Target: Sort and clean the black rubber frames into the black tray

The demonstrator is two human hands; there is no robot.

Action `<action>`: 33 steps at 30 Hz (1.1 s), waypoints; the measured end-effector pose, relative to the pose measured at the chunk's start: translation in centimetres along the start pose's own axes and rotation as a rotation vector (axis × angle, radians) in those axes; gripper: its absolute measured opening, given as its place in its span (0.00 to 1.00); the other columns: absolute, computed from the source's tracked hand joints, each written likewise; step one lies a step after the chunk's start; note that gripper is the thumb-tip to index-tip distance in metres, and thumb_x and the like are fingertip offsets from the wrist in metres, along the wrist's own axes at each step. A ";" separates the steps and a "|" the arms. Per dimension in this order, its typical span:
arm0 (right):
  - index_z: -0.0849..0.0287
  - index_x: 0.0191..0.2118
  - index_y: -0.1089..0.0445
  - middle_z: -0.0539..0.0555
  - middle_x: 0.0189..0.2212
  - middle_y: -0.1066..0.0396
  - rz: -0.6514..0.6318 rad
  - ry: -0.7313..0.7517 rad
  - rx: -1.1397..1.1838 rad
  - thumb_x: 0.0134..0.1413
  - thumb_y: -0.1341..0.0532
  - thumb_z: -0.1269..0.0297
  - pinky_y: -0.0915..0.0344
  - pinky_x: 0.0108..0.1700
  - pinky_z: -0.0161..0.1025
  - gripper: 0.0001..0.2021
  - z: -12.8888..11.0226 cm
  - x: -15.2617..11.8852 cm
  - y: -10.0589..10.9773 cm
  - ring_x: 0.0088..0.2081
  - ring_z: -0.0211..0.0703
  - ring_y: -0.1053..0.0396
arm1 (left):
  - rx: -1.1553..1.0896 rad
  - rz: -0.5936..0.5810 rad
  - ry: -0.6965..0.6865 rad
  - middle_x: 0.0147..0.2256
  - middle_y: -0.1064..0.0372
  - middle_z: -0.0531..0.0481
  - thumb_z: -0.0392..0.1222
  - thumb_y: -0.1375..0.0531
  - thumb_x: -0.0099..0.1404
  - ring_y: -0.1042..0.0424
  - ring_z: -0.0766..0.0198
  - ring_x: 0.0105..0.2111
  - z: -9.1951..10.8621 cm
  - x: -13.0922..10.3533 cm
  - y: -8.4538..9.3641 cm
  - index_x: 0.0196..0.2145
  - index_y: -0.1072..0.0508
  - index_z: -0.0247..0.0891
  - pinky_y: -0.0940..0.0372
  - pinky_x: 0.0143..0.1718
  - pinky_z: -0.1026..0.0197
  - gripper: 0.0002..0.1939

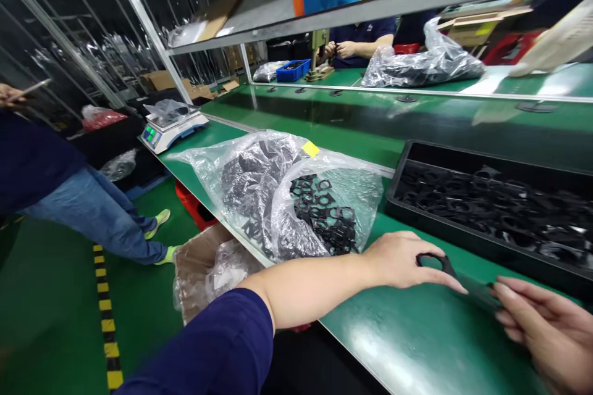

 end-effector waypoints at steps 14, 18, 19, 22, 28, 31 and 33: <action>0.63 0.36 0.27 0.55 0.31 0.27 -0.123 -0.195 0.575 0.40 0.31 0.55 0.35 0.23 0.29 0.18 -1.7 -2.0 -0.1 0.27 0.36 0.30 | -0.093 0.102 -0.226 0.43 0.34 0.46 0.49 0.37 0.56 0.31 0.69 0.31 1.2 -0.7 -0.8 0.46 0.29 0.38 0.31 0.34 0.63 0.21; 0.64 0.34 0.27 0.51 0.25 0.29 -0.098 -0.175 0.499 0.37 0.30 0.56 0.38 0.23 0.30 0.18 -1.4 -2.1 -0.5 0.22 0.32 0.35 | -0.079 0.111 -0.313 0.40 0.35 0.46 0.45 0.37 0.56 0.32 0.70 0.29 1.3 -0.9 -0.9 0.46 0.29 0.37 0.31 0.31 0.64 0.20; 0.64 0.34 0.28 0.50 0.23 0.30 -0.135 -0.197 0.525 0.35 0.29 0.57 0.37 0.23 0.30 0.20 -1.3 -2.2 -0.9 0.21 0.33 0.35 | -0.059 0.123 -0.328 0.39 0.34 0.47 0.45 0.36 0.55 0.33 0.70 0.28 1.3 -0.9 -0.9 0.46 0.29 0.37 0.31 0.31 0.63 0.21; 0.64 0.33 0.29 0.50 0.20 0.30 -0.245 -0.256 0.621 0.32 0.27 0.58 0.37 0.23 0.30 0.20 -1.5 -2.6 -1.6 0.21 0.34 0.34 | -0.014 0.131 -0.349 0.38 0.33 0.47 0.46 0.35 0.54 0.33 0.68 0.29 1.3 -0.8 -0.7 0.45 0.28 0.38 0.31 0.32 0.62 0.21; 0.63 0.34 0.25 0.52 0.27 0.27 -0.360 -0.287 0.723 0.34 0.28 0.58 0.33 0.31 0.31 0.18 -1.8 -2.9 -2.0 0.25 0.33 0.32 | -0.005 0.115 -0.309 0.39 0.34 0.46 0.45 0.36 0.55 0.32 0.67 0.31 1.1 -0.5 -0.7 0.44 0.27 0.38 0.32 0.34 0.61 0.19; 0.62 0.34 0.25 0.52 0.28 0.26 -0.373 -0.233 0.703 0.37 0.29 0.58 0.34 0.31 0.32 0.17 -2.0 -2.8 -1.9 0.26 0.33 0.33 | -0.014 0.102 -0.279 0.39 0.34 0.46 0.47 0.36 0.55 0.32 0.67 0.30 0.9 -0.4 -0.9 0.44 0.27 0.37 0.32 0.33 0.61 0.20; 0.63 0.34 0.25 0.52 0.27 0.27 -0.360 -0.198 0.671 0.38 0.31 0.59 0.35 0.31 0.32 0.16 -1.9 -2.7 -2.0 0.25 0.33 0.33 | -0.016 0.095 -0.263 0.39 0.33 0.46 0.47 0.36 0.54 0.32 0.67 0.30 0.8 -0.4 -1.0 0.44 0.27 0.36 0.32 0.33 0.61 0.20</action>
Point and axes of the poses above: each hand's wrist, its own x-axis towards the middle knuckle, its own y-axis out of the back of the hand, z = x × y, the point moved 5 cm from there along x, towards the middle knuckle
